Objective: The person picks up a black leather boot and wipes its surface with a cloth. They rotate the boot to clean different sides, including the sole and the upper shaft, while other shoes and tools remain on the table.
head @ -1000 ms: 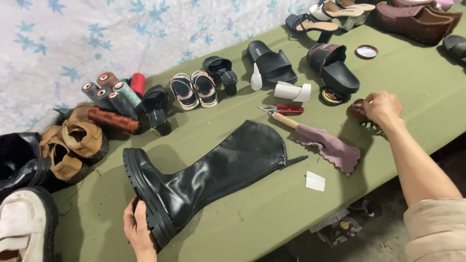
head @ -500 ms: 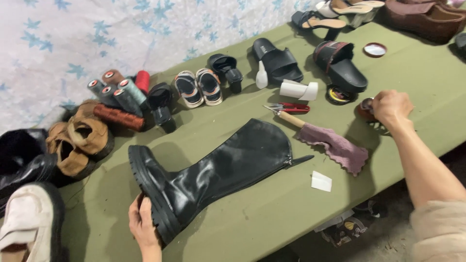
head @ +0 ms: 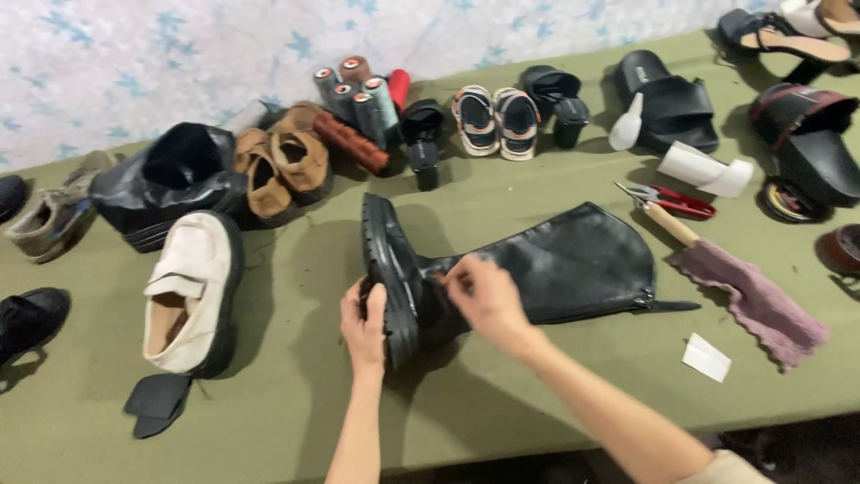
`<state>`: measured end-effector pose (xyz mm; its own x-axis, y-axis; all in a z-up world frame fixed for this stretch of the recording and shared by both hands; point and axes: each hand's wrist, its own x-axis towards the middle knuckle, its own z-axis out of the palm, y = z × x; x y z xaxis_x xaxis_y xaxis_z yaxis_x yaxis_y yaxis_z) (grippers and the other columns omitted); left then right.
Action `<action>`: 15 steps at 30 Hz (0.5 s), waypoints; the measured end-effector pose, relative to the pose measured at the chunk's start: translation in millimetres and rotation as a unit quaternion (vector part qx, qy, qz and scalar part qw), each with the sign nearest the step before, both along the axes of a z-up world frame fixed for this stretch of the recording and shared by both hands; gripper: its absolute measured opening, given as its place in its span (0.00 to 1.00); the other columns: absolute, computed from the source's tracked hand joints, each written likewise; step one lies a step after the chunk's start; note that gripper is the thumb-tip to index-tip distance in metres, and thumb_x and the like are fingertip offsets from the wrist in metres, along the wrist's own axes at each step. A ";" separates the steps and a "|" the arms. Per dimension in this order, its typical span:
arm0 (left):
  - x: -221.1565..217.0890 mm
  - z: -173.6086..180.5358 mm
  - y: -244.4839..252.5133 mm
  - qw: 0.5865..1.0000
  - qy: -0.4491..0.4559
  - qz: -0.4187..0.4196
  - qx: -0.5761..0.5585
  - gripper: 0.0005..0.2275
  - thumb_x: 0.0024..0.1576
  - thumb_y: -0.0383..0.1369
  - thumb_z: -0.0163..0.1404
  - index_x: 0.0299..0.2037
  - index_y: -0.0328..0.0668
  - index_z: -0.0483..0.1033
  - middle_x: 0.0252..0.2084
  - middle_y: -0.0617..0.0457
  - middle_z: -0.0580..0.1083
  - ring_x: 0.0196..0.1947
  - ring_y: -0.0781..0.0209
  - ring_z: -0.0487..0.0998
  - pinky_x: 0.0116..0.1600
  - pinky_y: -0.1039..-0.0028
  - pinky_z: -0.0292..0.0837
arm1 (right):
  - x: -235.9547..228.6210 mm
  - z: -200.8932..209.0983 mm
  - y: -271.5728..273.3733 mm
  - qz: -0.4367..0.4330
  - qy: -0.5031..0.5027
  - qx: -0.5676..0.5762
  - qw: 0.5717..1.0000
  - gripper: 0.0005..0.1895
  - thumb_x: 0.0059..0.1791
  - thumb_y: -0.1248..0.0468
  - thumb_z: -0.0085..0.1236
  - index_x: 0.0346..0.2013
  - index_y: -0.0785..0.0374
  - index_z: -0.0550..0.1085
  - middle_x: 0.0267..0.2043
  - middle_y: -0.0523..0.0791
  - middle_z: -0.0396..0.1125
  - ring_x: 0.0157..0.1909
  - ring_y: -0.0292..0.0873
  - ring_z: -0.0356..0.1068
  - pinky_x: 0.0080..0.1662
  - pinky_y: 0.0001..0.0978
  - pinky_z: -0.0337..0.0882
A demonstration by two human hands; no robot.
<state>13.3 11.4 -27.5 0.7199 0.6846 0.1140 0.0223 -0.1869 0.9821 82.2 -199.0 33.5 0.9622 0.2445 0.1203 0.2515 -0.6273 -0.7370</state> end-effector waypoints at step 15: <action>-9.1 19.9 -12.5 0.999 0.022 -0.035 0.035 0.28 0.59 0.57 0.52 0.62 0.48 0.71 0.51 0.45 0.70 0.53 0.42 0.77 0.59 0.53 0.68 | 28.9 -42.5 -79.0 -0.063 -0.153 -0.257 0.952 0.06 0.51 0.55 0.52 0.37 0.52 0.69 0.27 0.44 0.71 0.41 0.49 0.73 0.41 0.42 0.76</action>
<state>4.3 -1.1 -7.6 0.7712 0.6238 0.1271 0.0494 -0.2576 0.9650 111.1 -278.0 -9.0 0.9268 0.2311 0.2960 0.3034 -0.9253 -0.2277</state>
